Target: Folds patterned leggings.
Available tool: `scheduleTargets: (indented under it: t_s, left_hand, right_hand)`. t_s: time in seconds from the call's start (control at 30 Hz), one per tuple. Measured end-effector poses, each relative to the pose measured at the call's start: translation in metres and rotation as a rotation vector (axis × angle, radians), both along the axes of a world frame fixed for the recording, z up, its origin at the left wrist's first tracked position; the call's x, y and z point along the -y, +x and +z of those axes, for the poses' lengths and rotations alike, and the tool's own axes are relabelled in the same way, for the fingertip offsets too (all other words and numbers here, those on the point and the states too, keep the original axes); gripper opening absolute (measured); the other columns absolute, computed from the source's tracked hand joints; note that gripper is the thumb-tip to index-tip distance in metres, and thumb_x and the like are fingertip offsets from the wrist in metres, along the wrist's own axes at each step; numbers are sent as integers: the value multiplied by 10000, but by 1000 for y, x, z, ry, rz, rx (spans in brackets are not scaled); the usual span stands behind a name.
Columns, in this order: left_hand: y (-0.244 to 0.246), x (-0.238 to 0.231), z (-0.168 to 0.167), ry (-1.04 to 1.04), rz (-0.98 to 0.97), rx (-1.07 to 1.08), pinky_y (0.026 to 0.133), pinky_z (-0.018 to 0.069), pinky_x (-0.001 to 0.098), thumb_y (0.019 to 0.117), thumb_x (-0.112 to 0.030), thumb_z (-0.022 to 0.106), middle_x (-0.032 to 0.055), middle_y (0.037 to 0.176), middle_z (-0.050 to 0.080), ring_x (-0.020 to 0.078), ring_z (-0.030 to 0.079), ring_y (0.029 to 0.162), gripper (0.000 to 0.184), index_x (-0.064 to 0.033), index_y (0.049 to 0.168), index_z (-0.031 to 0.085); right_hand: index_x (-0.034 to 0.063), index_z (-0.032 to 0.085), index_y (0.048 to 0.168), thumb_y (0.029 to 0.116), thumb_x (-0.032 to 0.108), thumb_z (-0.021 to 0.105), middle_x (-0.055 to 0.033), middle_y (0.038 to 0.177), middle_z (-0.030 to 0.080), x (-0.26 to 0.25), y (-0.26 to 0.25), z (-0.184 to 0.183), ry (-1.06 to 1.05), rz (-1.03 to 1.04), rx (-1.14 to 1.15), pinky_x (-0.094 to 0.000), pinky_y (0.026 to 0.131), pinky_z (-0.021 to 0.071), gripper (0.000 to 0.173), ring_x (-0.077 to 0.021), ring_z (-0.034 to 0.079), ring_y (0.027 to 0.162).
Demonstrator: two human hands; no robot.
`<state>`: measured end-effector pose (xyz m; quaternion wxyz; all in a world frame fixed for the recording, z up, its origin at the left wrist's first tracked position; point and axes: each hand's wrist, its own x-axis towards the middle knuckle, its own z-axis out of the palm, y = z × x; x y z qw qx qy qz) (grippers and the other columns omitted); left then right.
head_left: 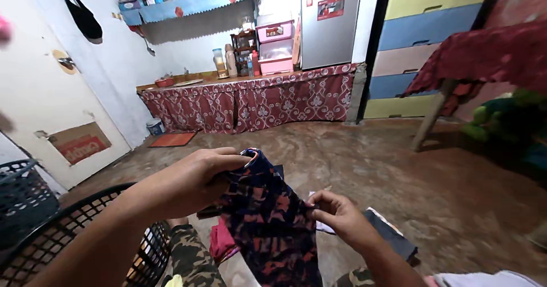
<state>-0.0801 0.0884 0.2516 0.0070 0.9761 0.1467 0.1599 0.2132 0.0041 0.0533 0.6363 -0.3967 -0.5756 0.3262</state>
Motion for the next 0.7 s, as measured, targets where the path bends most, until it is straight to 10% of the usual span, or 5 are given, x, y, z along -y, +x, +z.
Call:
scheduleTargets:
  t_s: [0.47, 0.6, 0.7]
  left_hand:
    - [0, 16, 15, -37, -82, 167, 858, 598, 190, 955, -177, 564, -139, 1223, 692, -17, 667, 1050, 444, -259, 1386, 631]
    - [-13, 31, 7, -63, -117, 169, 805, 590, 178, 963, -248, 567, -143, 1186, 694, -32, 660, 982, 439, -279, 1398, 612]
    - [-35, 48, -1, -151, -194, 89, 886, 584, 230, 982, -247, 591, -51, 1226, 695, 11, 658, 1049, 478, -225, 1458, 564]
  right_hand:
    - [96, 750, 978, 903, 146, 712, -1, 1052, 664, 2, 13, 1, 84, -138, 83, -200, 774, 587, 98, -60, 660, 934]
    - [129, 730, 1029, 968, 235, 677, 5, 1199, 679, 10, 18, -9, 157, 35, 169, -252, 880, 587, 133, -73, 649, 1103]
    - [107, 699, 1076, 1035, 282, 595, 36, 1052, 714, 28, 20, -12, 225, 237, 337, -229, 887, 561, 208, -16, 659, 987]
